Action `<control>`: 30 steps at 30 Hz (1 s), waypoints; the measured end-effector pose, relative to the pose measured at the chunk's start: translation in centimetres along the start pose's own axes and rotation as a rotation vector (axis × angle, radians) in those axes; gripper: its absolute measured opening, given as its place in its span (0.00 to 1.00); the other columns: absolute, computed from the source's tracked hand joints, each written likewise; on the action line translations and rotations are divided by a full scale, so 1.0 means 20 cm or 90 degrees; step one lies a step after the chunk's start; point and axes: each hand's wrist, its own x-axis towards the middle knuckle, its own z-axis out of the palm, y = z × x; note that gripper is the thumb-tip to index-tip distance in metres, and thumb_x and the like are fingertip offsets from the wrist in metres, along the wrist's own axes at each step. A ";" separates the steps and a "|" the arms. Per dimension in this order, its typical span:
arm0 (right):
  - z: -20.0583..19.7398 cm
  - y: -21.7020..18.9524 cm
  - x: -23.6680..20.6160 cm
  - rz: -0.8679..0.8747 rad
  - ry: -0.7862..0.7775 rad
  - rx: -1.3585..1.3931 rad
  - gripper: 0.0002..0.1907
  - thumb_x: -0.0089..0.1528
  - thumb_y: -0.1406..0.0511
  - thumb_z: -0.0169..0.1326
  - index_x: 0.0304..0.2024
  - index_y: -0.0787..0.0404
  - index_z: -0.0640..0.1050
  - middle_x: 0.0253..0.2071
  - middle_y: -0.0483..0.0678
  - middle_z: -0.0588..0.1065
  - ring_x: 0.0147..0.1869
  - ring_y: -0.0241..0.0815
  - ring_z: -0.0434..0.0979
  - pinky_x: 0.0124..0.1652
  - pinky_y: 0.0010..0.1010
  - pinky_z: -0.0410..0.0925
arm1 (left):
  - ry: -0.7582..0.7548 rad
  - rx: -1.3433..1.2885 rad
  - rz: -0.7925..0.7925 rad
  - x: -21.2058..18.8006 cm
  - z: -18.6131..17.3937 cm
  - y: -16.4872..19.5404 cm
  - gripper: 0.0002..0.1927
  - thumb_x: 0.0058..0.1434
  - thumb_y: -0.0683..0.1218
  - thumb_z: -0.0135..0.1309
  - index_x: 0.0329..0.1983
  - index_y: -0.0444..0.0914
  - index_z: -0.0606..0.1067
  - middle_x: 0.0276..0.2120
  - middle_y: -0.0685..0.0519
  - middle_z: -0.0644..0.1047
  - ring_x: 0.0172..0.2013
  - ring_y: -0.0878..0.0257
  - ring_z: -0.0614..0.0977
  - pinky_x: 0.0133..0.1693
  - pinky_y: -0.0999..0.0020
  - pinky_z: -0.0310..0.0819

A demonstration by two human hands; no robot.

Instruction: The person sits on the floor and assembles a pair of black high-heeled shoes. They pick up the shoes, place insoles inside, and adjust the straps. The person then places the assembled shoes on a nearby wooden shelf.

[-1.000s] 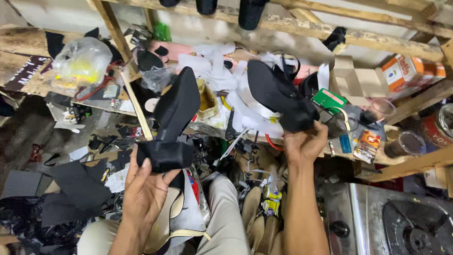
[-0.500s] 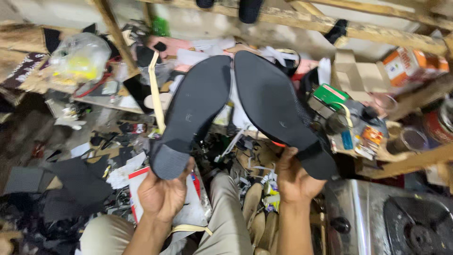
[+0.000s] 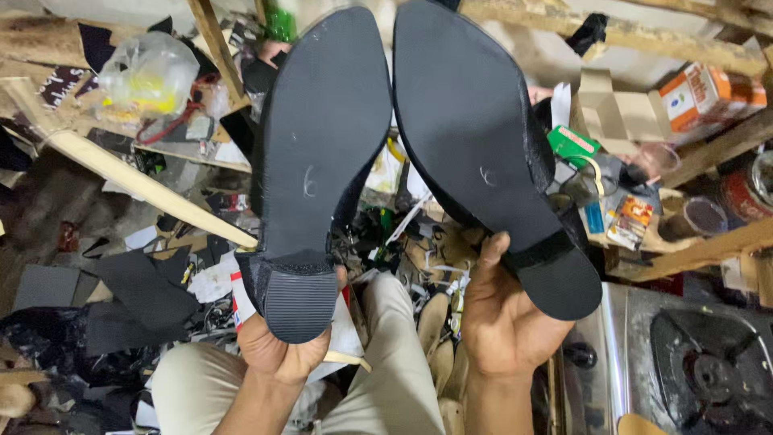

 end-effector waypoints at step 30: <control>-0.46 0.18 1.07 -0.304 -0.591 -1.295 0.17 0.57 0.71 0.59 0.49 0.63 0.77 0.71 0.62 0.59 0.73 0.64 0.63 0.68 0.46 0.62 | 0.283 1.446 0.370 0.06 0.32 0.08 0.19 0.60 0.41 0.62 0.54 0.32 0.78 0.51 0.44 0.81 0.48 0.60 0.84 0.48 0.67 0.79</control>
